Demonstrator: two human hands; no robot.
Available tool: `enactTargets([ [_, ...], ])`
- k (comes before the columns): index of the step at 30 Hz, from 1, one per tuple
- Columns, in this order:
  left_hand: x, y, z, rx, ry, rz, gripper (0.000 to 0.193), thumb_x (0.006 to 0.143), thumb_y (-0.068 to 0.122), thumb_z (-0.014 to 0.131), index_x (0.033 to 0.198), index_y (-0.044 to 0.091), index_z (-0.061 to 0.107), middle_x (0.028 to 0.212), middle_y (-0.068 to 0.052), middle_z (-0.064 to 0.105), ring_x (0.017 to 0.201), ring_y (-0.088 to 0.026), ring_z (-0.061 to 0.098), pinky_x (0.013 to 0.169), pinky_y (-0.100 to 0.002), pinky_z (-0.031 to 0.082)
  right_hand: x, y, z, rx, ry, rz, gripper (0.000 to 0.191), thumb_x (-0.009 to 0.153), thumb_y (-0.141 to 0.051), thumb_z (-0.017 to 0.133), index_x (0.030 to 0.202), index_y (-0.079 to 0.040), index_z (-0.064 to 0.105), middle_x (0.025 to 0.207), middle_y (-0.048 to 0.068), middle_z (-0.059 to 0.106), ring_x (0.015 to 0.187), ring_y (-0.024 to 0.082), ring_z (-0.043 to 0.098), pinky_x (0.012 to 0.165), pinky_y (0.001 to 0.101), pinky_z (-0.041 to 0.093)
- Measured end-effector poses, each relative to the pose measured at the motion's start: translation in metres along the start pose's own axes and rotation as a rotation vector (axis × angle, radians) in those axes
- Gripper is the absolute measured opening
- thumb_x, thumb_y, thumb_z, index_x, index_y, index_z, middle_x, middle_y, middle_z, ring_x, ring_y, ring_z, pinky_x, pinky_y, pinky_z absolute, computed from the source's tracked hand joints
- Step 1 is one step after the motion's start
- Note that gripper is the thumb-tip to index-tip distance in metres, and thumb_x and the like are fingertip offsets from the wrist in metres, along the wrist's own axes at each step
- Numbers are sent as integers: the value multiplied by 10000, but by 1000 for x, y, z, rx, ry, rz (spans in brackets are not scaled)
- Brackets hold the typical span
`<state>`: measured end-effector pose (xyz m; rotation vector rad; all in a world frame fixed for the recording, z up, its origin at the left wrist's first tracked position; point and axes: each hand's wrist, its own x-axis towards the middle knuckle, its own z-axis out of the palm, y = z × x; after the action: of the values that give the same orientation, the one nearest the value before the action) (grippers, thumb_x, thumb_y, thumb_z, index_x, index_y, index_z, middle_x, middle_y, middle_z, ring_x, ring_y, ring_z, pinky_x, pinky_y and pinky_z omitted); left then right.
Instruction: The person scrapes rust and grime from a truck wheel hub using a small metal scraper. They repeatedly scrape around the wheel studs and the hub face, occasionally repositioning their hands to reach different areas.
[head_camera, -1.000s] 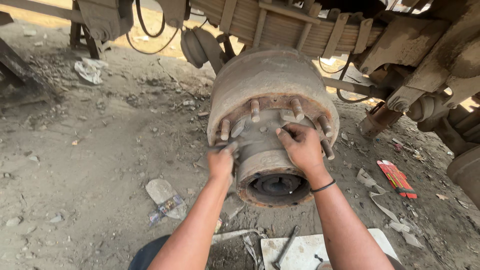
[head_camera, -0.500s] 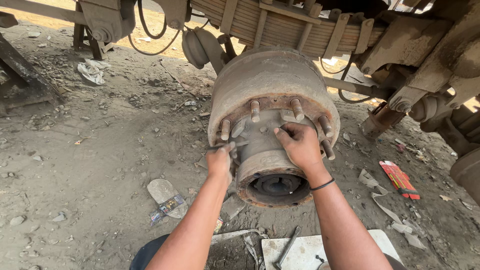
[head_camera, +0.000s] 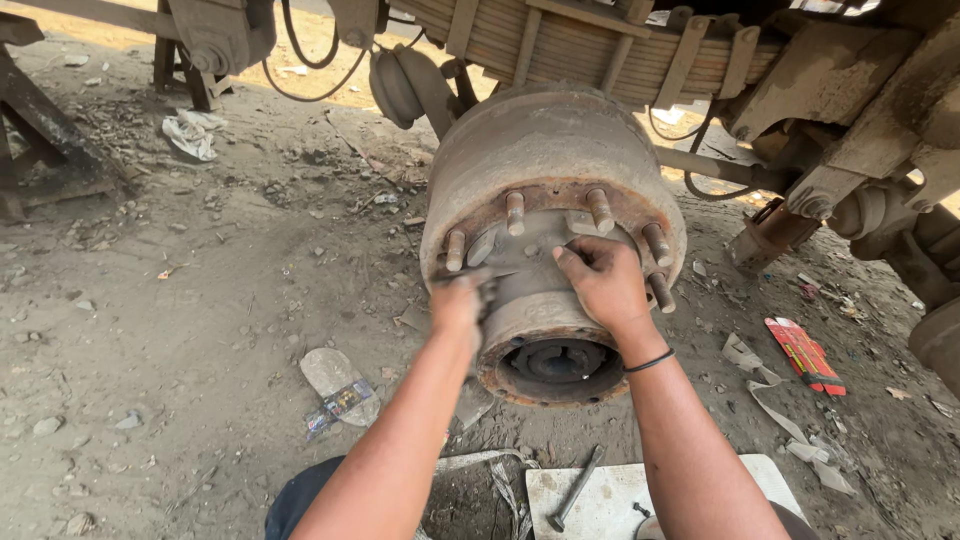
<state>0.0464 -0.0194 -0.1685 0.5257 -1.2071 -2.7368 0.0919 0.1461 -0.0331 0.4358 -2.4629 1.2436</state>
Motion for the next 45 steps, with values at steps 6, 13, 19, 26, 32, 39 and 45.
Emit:
enactTargets([
  [6,3,3,-10,11,75,55,35,850,0,738,883,-3,725,741,-56,707,544,-139,579,501,-287,407,-4,-2,0,-1,42,-33,259,905,-199,736,930,58,730,681,13,652,630,69,538,579,277,447],
  [13,-5,-2,4,-115,-67,258,266,774,-88,696,966,94,677,773,-44,707,595,-128,639,554,-287,517,-3,-2,-1,-40,25,4,276,921,-213,748,916,63,740,658,54,625,611,91,512,567,304,426],
  [19,9,-3,-13,-56,4,154,76,884,-42,700,939,-94,696,807,-134,723,607,-177,625,553,-322,495,-5,-4,-1,24,45,-41,269,911,-213,742,935,55,737,682,26,653,625,62,534,574,279,444],
  [26,9,-9,13,12,-40,199,143,841,-29,734,982,-15,708,825,-78,711,621,-153,610,557,-310,457,-7,-7,-2,-10,37,-1,267,912,-211,746,913,55,732,649,36,628,593,77,508,550,297,419],
  [32,-7,-1,2,24,45,305,194,855,-26,719,1045,-47,687,900,-72,725,721,-151,660,614,-315,507,-6,-8,-2,-44,52,-16,283,914,-235,743,888,46,733,617,51,572,581,88,467,544,318,400],
  [39,3,-15,11,188,-12,352,151,915,45,753,1038,46,666,807,-72,676,657,-125,558,596,-306,452,-8,-13,-2,-91,58,-23,286,905,-249,738,885,36,733,590,57,575,553,108,481,541,331,411],
  [45,1,-15,-21,8,110,183,64,891,26,732,847,-19,716,739,-45,674,611,-138,580,561,-311,440,-8,-17,-3,-138,75,-21,284,902,-250,742,916,34,750,594,85,621,539,114,519,539,323,432],
])
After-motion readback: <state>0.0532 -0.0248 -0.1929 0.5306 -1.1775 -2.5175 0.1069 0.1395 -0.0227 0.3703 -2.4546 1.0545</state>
